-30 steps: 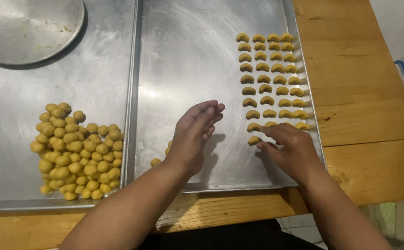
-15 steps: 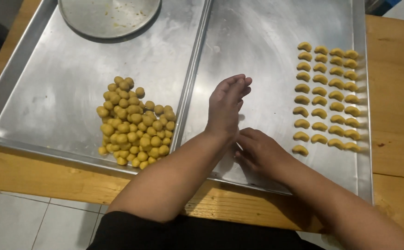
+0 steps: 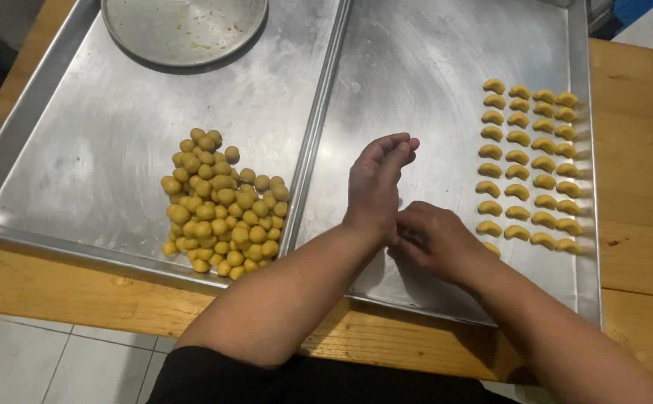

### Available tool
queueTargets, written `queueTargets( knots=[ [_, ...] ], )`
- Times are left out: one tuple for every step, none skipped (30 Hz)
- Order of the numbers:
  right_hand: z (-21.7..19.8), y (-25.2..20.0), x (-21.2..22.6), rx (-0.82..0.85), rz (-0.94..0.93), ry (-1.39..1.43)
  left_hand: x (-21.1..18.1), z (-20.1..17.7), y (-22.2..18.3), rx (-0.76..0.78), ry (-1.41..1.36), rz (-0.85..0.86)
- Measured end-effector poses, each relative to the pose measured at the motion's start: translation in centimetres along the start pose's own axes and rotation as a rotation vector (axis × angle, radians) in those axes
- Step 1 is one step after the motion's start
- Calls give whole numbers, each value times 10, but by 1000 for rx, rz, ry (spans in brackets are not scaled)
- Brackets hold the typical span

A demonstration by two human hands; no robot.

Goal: Shaping pre-portioned dough balls into crescents and arranging them in neat rows on a baking tray.

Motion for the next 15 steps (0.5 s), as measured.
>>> queueTargets(
  knots=[
    [-7,-5,0,-4,2,-5,-3,1,-3,5,-3,1],
    [-14,-10,0,-33,26,72,-6,2,-7,25,23,-24],
    [-21,-16,0,-62,49,149,-9,3,-11,44,49,-48],
    [-23,-19,-1,-70,54,148,-4,4,-10,53,51,-49],
    [-25,-23,-1,-94,88,206,1,4,-9,66,71,-72],
    [-27,-26,-2,-119,119,264,5,5,-7,78,93,-93],
    [-25,-28,-4,-127,120,263,9,6,-6,85,95,-91],
    [-22,-29,-6,-131,134,314,14,6,-5,123,124,-103],
    [-18,-30,-7,-135,148,365,18,6,-3,162,154,-114],
    [-13,-33,-13,-139,149,366,20,6,-4,165,156,-114],
    [-8,-35,-19,-141,193,441,22,6,-6,190,184,-135],
    [-2,-37,-25,-140,235,516,24,6,-6,213,211,-154],
    [-1,-38,-24,-143,233,516,24,5,-6,215,212,-152],
    [0,-39,-22,-137,276,621,25,4,-5,230,244,-151],
    [2,-39,-21,-131,319,725,25,3,-3,244,276,-149]
  ],
)
Point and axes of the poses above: each hand's wrist, its own y-axis towards the middle knuckle, its own z-axis out of the palm, x = y × z, the point moved 2 cm from there along y, towards the middle knuckle, and after that the axes turned 10 degrees about -x, right-handed, at the moved point
